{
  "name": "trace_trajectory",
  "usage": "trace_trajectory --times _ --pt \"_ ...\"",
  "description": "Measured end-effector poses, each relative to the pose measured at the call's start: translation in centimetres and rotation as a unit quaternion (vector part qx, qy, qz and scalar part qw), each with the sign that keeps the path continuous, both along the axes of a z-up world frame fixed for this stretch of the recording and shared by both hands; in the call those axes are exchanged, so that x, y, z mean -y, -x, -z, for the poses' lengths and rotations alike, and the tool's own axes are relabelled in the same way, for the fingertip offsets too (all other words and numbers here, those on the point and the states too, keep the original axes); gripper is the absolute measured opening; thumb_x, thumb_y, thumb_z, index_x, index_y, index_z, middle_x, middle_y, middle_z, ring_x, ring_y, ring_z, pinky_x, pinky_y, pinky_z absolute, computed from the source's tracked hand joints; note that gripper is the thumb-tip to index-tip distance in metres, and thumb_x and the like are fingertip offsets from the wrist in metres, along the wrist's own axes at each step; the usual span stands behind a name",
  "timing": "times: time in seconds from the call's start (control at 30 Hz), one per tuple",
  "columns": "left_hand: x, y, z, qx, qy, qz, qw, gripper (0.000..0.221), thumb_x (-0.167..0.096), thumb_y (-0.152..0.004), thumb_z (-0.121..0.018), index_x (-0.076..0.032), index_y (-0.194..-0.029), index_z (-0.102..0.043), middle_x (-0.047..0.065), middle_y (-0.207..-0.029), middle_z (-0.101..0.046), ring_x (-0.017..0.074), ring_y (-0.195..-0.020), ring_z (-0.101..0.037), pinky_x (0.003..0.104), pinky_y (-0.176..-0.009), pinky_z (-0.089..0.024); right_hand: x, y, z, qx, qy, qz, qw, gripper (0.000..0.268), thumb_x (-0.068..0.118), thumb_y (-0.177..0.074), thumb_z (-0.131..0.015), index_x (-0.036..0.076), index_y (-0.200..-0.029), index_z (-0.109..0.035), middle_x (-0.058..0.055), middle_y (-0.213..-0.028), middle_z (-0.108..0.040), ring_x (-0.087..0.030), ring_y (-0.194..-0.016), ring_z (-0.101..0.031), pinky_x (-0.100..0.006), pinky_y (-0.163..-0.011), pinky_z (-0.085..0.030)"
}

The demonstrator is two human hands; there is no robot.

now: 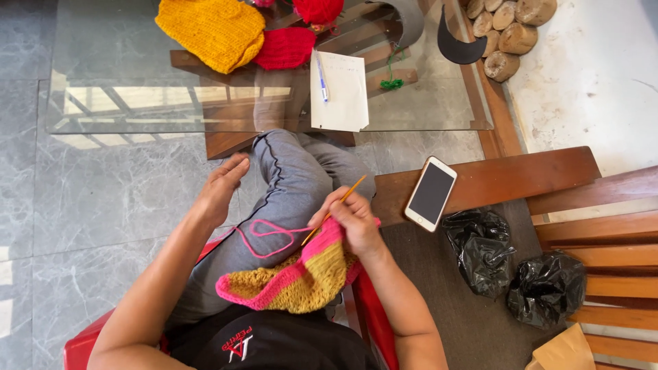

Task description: The person is crocheting a garment using a crochet hook and pink and yellow yarn.

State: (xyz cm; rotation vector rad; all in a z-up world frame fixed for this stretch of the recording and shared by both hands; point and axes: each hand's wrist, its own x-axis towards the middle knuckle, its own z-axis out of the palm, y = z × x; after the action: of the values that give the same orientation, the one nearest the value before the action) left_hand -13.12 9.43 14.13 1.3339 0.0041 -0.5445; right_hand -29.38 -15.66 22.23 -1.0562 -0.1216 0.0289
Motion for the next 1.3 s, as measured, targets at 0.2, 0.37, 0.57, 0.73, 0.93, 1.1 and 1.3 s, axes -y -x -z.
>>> trace_trajectory --times 0.2,0.37,0.57,0.73,0.93,1.1,1.3 --pt "-0.8 6.0 -16.3 0.315 0.011 0.316 0.895 0.069 -0.036 -0.099 -0.065 -0.007 -0.157 -0.043 0.012 -0.158 -0.050 0.0227 -0.147 -0.044 0.039 -0.120 -0.033 0.9 0.0 -6.1 0.063 0.045 0.136 0.988 0.013 0.013 -0.110 -0.057 0.000 -0.111 -0.060 -0.021 -0.094 -0.074 -0.025 -0.086 -0.074 -0.036 -0.081 -0.061" --pt "3.9 5.9 -18.8 0.301 0.075 0.415 0.855 0.050 -0.031 -0.100 -0.066 -0.004 -0.142 -0.056 0.004 -0.110 -0.069 0.0110 -0.106 -0.061 0.030 -0.095 -0.050 0.8 0.7 -9.4 0.145 0.056 0.152 0.976 0.017 0.016 -0.110 -0.061 -0.001 -0.110 -0.060 -0.023 -0.094 -0.074 -0.026 -0.087 -0.075 -0.037 -0.083 -0.062" --pt "3.7 5.3 -15.4 0.208 0.082 0.449 0.865 0.024 -0.021 -0.104 -0.071 0.002 -0.096 -0.072 -0.001 -0.081 -0.062 0.0065 -0.077 -0.051 0.026 -0.067 -0.044 2.3 1.8 -10.0 0.155 0.073 0.158 0.972 0.018 0.016 -0.109 -0.063 -0.001 -0.110 -0.059 -0.024 -0.095 -0.073 -0.028 -0.088 -0.075 -0.039 -0.085 -0.064" --pt "3.7 6.4 -17.7 0.188 0.153 0.376 0.895 0.020 -0.020 -0.107 -0.064 -0.001 -0.113 -0.068 -0.003 -0.103 -0.064 0.0044 -0.094 -0.055 0.022 -0.083 -0.048 3.0 2.6 -10.5 0.164 0.057 0.158 0.972 0.019 0.016 -0.110 -0.062 -0.002 -0.110 -0.059 -0.024 -0.094 -0.074 -0.029 -0.087 -0.075 -0.040 -0.083 -0.063" --pt "7.5 8.2 -19.6 0.142 0.264 0.462 0.835 0.044 -0.013 -0.098 -0.066 -0.013 -0.140 -0.053 -0.002 -0.108 -0.068 0.0076 -0.100 -0.061 0.025 -0.089 -0.051 1.9 5.3 -12.5 0.191 0.150 0.158 0.957 0.021 0.017 -0.108 -0.063 -0.004 -0.105 -0.060 -0.023 -0.091 -0.073 -0.028 -0.085 -0.075 -0.039 -0.083 -0.063" --pt "6.8 8.3 -16.4 0.171 0.180 0.494 0.833 0.025 -0.020 -0.111 -0.060 0.003 -0.110 -0.068 -0.001 -0.086 -0.060 0.0058 -0.077 -0.052 0.023 -0.069 -0.044 0.0 9.1 -14.7 0.168 0.132 0.302 0.929 0.024 0.015 -0.104 -0.067 -0.007 -0.095 -0.064 -0.023 -0.084 -0.073 -0.025 -0.075 -0.071 -0.032 -0.076 -0.059" --pt "2.7 9.4 -18.1 -0.051 0.484 0.460 0.743 0.025 -0.016 -0.113 -0.061 0.006 -0.122 -0.066 -0.002 -0.074 -0.060 0.0028 -0.063 -0.052 0.021 -0.061 -0.041 0.4 7.7 -15.5 0.138 0.145 0.334 0.921 0.020 0.015 -0.103 -0.067 -0.003 -0.097 -0.062 -0.021 -0.085 -0.072 -0.024 -0.077 -0.071 -0.033 -0.079 -0.060"
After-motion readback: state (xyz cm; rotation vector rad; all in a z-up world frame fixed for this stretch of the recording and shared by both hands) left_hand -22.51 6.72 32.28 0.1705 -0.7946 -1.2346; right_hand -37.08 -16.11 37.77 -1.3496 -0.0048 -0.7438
